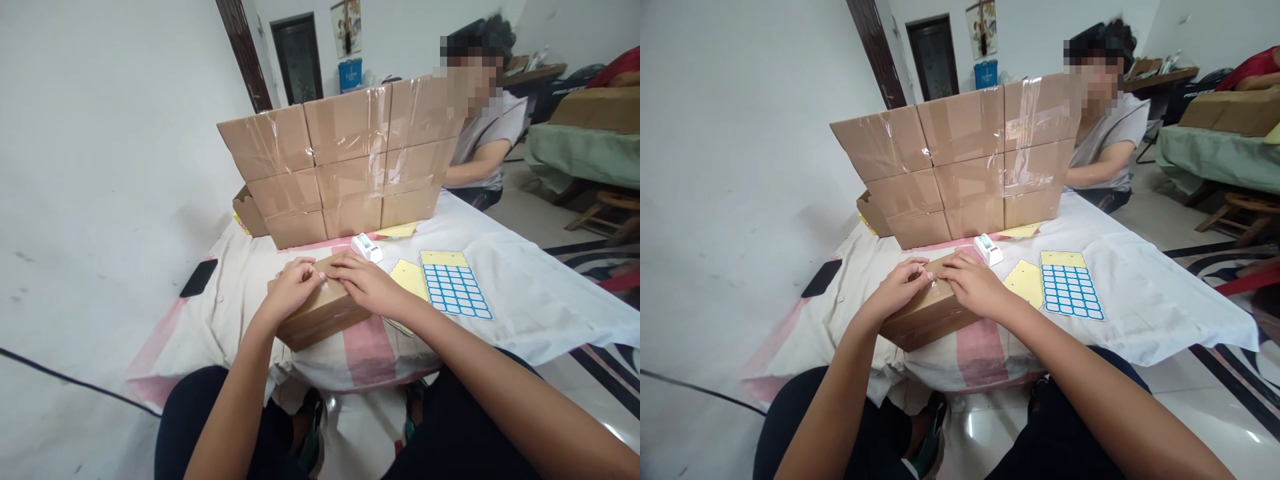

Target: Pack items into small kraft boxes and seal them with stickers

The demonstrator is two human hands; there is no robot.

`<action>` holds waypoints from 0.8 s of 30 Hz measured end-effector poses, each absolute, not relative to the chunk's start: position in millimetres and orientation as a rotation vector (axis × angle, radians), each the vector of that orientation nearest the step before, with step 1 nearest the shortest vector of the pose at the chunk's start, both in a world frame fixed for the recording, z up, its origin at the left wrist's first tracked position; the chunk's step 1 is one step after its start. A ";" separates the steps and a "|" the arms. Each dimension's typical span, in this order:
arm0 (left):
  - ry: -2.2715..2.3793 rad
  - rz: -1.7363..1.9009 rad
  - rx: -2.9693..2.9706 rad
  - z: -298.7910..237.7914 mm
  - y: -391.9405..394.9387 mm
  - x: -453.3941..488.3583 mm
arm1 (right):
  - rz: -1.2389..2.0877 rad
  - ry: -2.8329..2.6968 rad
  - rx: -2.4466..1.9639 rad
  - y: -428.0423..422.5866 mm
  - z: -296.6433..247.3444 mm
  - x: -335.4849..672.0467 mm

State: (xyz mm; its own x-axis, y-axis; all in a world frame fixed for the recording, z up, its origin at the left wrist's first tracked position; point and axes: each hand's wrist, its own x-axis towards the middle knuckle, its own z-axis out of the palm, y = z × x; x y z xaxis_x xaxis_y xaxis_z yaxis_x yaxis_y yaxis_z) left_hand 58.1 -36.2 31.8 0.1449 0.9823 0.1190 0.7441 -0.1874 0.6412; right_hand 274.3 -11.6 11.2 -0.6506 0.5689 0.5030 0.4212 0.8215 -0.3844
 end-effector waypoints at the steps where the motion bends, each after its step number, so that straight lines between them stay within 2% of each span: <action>1: 1.660 0.728 2.006 30.4 -35.1 58.5 | 0.308 -2.375 -0.727 -11.6 11.1 274.3; 24: 1.801 0.655 2.111 31.2 -36.0 62.6 | 0.309 -2.395 -0.718 -13.2 11.3 272.5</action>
